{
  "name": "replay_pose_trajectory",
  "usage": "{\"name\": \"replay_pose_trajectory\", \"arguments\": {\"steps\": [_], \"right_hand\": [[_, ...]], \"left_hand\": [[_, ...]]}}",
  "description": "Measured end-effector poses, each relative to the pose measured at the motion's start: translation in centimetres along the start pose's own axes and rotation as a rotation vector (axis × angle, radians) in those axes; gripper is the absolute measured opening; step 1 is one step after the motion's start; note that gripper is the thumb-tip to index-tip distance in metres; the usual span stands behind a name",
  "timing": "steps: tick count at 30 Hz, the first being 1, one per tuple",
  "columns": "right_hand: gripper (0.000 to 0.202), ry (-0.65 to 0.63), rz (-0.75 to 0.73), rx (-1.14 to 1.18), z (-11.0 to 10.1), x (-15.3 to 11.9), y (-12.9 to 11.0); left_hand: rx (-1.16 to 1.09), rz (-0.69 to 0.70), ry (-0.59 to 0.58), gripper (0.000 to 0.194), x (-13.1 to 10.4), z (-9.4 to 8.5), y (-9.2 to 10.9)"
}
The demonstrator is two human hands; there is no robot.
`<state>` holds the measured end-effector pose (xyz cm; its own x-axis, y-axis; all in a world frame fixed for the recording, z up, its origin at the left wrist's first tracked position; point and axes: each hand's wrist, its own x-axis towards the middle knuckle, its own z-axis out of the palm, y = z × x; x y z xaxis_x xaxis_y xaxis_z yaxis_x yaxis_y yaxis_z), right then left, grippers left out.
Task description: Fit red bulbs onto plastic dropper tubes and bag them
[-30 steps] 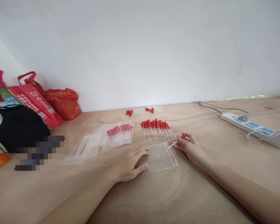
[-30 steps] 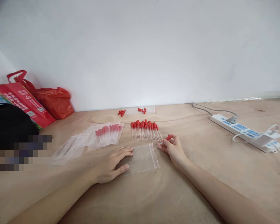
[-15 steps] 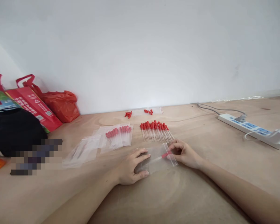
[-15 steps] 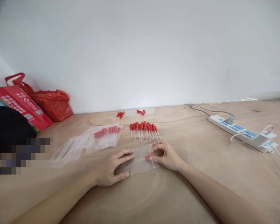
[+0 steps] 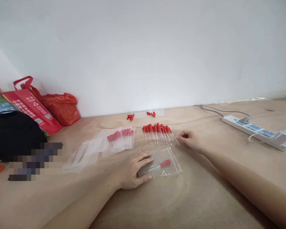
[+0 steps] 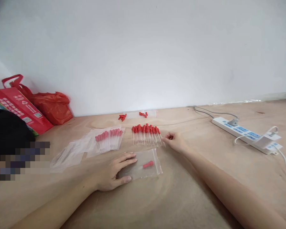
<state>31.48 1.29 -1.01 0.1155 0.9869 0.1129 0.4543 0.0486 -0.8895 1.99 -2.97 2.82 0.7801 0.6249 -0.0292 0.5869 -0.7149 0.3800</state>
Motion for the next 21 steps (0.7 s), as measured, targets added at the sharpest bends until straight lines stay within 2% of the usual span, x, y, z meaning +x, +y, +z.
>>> {"name": "replay_pose_trajectory", "arguments": {"steps": [4,9,12,16,21], "right_hand": [[0.026,0.151,0.033,-0.053,0.8,4.2,0.6],[0.03,0.154,0.05,-0.032,2.7,7.3,0.2],[0.022,0.12,0.061,0.017,3.4,8.1,0.3],[0.015,0.135,0.11,0.138,3.8,8.5,0.4],[0.018,0.114,0.145,0.388,2.9,7.9,-0.3]], "left_hand": [[0.006,0.003,-0.012,0.053,0.0,0.0,0.1],[0.008,-0.011,-0.011,0.053,0.0,0.1,0.1],[0.007,-0.006,-0.009,0.054,-0.1,0.2,-0.2],[0.003,0.001,-0.007,0.055,-0.2,0.5,-0.5],[0.006,0.011,0.003,0.054,-0.2,0.6,-0.6]]}}
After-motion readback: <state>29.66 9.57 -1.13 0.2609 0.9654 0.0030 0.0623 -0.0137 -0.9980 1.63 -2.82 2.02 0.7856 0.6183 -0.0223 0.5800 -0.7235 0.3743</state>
